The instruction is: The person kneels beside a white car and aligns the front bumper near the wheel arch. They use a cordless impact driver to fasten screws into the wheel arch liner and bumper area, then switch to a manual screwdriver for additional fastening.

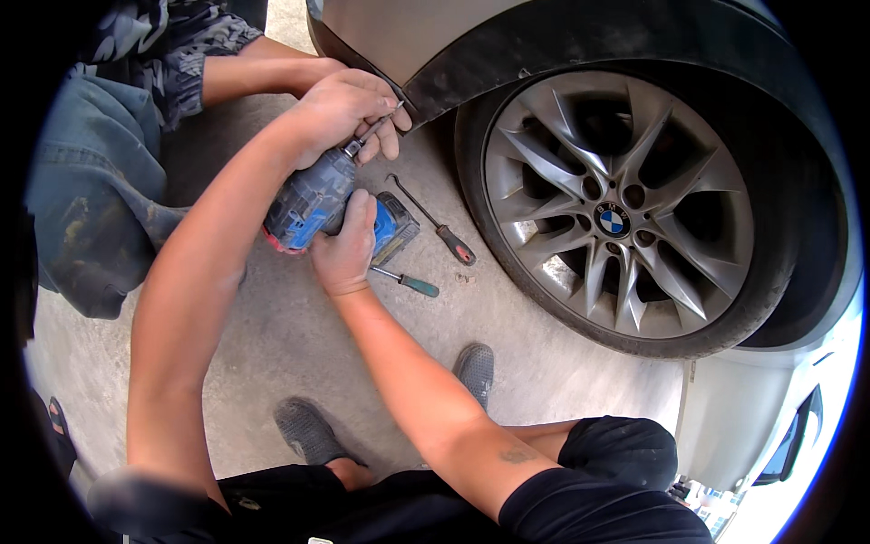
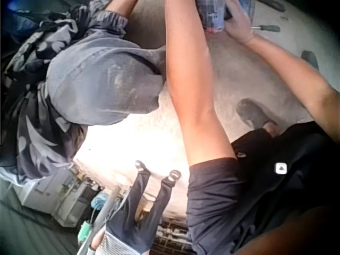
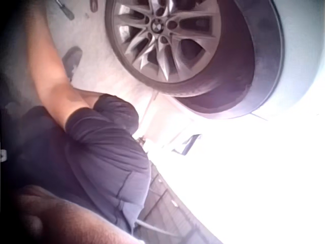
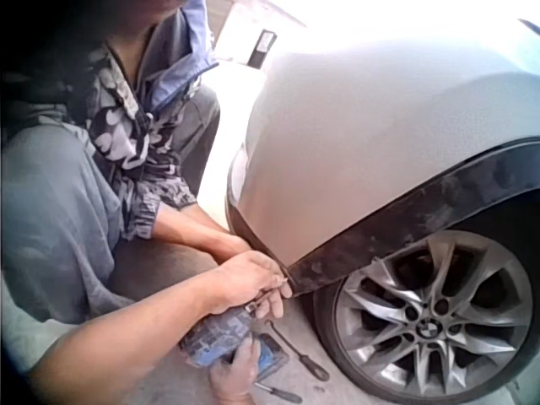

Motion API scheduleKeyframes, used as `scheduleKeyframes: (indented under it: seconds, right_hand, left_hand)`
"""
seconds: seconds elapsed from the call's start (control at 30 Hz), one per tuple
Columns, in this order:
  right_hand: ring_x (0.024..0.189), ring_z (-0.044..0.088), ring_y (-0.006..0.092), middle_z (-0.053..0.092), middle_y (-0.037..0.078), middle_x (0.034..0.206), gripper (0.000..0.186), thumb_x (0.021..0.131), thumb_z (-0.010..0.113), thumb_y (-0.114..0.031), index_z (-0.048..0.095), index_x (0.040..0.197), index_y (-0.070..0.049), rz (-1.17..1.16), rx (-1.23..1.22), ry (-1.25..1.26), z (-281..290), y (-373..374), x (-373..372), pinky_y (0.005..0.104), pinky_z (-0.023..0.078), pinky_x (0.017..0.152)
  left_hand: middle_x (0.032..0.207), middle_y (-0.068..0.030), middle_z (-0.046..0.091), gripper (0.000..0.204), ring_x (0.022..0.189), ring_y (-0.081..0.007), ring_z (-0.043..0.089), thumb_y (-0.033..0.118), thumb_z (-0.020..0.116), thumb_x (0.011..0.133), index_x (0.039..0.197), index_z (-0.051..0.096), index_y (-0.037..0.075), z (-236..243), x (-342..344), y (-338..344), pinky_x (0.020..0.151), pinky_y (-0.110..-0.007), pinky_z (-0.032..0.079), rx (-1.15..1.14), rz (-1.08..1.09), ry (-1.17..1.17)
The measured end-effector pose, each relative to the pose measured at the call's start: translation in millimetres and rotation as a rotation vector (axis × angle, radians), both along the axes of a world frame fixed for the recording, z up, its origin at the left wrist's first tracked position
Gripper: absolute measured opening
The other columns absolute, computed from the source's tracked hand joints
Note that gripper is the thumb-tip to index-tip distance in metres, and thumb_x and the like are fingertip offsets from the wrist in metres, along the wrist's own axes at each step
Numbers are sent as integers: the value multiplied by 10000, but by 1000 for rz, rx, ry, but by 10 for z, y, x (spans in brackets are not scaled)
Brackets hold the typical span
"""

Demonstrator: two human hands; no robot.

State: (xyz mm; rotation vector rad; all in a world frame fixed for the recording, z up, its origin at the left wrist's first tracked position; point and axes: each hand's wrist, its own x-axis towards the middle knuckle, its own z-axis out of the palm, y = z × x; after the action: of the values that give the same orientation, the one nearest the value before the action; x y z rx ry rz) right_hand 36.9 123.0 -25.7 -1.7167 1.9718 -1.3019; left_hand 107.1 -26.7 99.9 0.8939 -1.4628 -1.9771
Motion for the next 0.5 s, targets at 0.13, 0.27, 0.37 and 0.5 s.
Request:
scheduleKeyframes:
  seconds: [0.13,0.27,0.37,0.5]
  right_hand:
    - [993,648,469,675,265,1061,694,751,749,-81,409,1351,-4,54,178,-188,212,-129,53,447,527,828]
    - [1001,676,438,703,240,1052,712,755,765,-110,434,1379,-21,68,147,-189,161,-162,20,440,531,847]
    - [1035,686,413,707,237,1095,714,759,768,-124,445,1388,-21,76,164,-211,147,-169,46,428,528,881]
    - [1024,695,378,712,220,1096,683,764,792,-165,473,1349,-14,65,148,-179,146,-163,55,407,526,880]
  left_hand:
    - [817,-240,710,287,535,-201,614,128,449,1007,1038,618,-102,-34,71,-77,541,-317,516,-18,-60,3]
    - [832,-236,719,278,551,-222,634,124,450,994,1024,627,-89,-1,31,-115,548,-340,527,7,-108,-8]
    - [813,-228,716,281,561,-218,638,121,450,981,988,637,-88,-23,65,-133,549,-338,527,-24,-137,9]
    - [787,-217,710,282,563,-217,632,119,452,967,965,648,-83,-119,77,-173,549,-332,525,-59,-180,57]
